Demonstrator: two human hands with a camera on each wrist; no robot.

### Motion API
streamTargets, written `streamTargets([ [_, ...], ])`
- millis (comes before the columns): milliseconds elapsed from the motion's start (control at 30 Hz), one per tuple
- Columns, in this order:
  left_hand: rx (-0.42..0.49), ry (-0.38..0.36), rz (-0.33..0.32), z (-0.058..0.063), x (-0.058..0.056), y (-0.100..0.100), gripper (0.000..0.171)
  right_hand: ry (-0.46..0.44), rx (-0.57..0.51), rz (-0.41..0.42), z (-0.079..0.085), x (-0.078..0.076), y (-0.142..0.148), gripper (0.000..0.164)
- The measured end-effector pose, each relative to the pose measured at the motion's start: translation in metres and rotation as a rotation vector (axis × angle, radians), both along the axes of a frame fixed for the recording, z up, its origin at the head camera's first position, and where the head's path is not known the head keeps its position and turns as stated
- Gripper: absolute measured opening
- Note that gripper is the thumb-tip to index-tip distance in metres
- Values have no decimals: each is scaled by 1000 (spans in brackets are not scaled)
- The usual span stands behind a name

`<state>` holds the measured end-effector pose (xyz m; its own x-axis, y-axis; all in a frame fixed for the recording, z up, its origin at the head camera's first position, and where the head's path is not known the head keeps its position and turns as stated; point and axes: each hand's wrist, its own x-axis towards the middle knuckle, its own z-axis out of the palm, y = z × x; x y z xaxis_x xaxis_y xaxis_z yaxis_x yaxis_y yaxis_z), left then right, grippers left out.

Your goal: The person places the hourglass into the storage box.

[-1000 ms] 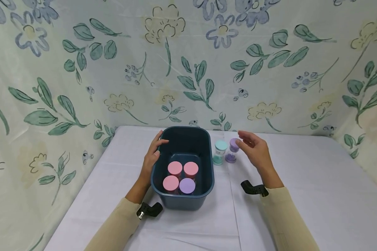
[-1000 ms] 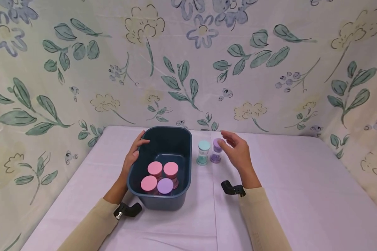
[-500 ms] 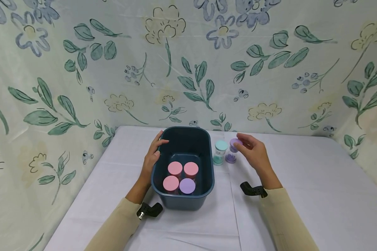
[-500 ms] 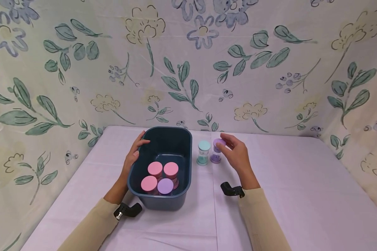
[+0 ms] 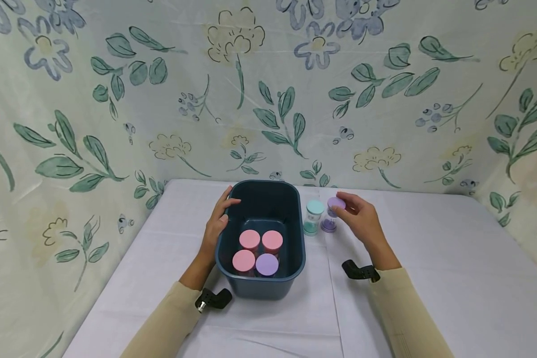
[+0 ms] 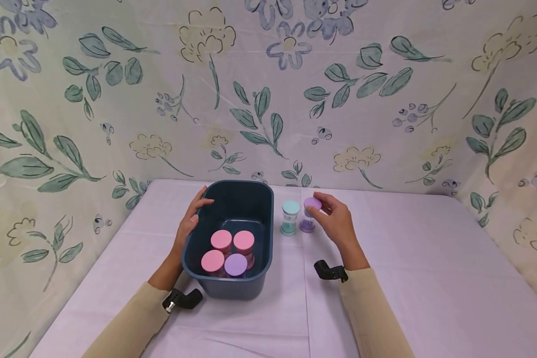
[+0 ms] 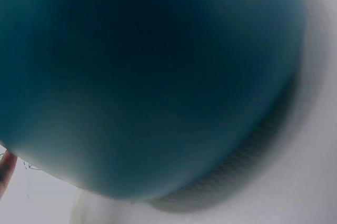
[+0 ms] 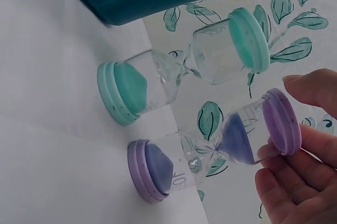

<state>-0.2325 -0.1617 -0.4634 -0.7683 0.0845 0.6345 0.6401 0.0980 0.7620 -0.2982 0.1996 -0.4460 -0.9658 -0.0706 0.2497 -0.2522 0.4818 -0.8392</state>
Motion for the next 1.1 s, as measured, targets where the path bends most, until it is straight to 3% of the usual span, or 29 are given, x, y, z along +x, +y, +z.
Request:
streamTargets([
  [233,-1,-4,3,0,0,0,46,-2,32,-11,-27,-22,10,64],
  [367,4,-3,0,1,0,0,46,21,33,-33,-53,-42,20,74],
  [433,3,-3,5,1,1,0,46,27,35,-37,-57,-45,22,79],
  [500,1,-5,8,1,1,0,46,16,45,-36,-52,-40,19,79],
  [700,-7,-12,13,2,1,0,46,-65,22,-5,-2,0,-1,70],
  [767,-7,-12,10,2,1,-1,46,-88,8,5,6,5,-3,69],
  [1100,1,-8,-7,2,1,0,45,-99,44,-17,6,6,-2,66],
])
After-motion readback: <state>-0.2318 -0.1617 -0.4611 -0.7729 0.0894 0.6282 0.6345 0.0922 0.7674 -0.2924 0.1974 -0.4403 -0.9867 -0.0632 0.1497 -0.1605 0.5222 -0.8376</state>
